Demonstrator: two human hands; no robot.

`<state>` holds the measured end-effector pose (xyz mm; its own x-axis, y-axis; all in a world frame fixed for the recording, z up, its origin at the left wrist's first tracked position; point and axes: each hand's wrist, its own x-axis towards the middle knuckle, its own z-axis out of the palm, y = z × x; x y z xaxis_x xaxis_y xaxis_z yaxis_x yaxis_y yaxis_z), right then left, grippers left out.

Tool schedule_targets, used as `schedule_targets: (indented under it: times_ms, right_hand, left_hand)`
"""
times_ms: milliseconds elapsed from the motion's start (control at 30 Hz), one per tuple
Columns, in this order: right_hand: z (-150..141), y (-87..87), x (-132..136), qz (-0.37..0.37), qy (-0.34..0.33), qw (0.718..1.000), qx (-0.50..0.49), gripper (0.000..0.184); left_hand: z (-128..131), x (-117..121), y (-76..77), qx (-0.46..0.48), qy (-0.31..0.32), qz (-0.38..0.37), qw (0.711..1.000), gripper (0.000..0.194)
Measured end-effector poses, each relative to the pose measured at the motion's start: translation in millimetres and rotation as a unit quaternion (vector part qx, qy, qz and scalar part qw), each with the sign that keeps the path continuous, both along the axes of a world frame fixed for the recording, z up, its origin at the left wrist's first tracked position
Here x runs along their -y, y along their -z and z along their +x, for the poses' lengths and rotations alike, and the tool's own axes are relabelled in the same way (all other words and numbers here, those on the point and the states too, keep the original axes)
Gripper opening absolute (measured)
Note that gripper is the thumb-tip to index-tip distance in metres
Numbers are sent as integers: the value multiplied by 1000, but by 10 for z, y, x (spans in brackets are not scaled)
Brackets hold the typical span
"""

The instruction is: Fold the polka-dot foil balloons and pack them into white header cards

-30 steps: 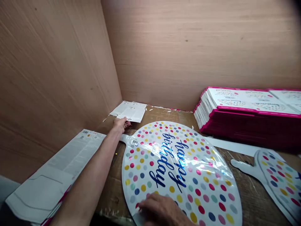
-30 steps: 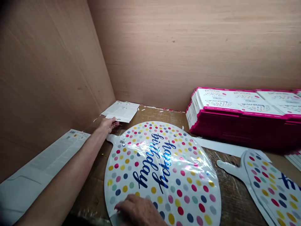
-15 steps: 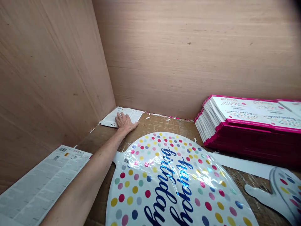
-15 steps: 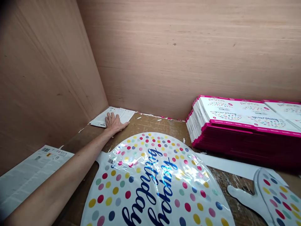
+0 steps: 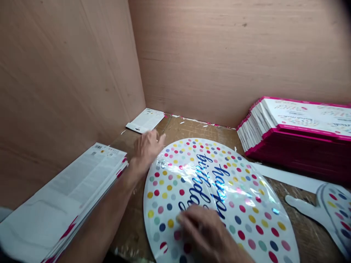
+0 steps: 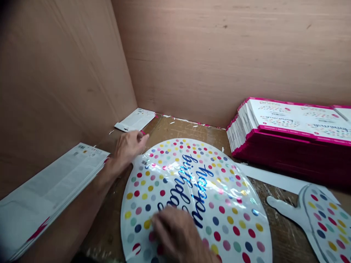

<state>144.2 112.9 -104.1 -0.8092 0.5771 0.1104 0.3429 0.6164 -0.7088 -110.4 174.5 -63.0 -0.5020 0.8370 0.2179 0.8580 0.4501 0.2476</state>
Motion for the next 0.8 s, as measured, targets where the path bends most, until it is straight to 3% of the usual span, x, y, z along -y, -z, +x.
schedule_targets:
  times_ms: [100, 200, 300, 400, 500, 600, 800]
  right_hand:
    - [-486, -81, -287, 158, 54, 985, 42, 40]
    - [-1140, -203, -449, 231, 45, 947, 217, 31]
    - [-1713, -301, -418, 227, 36, 937, 264, 19]
    - [-2007, -338, -279, 204, 31, 932, 296, 14]
    - [-2048, -323, -99, 193, 18, 933, 302, 15]
    - [-2006, -278, 37, 197, -5, 938, 283, 18]
    - [-2008, -265, -60, 225, -66, 944, 234, 21]
  left_hand:
    - [393, 923, 155, 10, -67, -84, 994, 41]
    - [592, 1435, 342, 36, -109, -152, 982, 43]
    - [654, 1516, 385, 67, -97, -165, 979, 39]
    - [702, 1502, 317, 112, -71, -164, 978, 32]
    - [780, 1606, 294, 108, -63, -166, 978, 27]
    - [829, 1747, 364, 103, -64, -158, 980, 27]
    - [802, 1672, 466, 125, -129, -85, 980, 33]
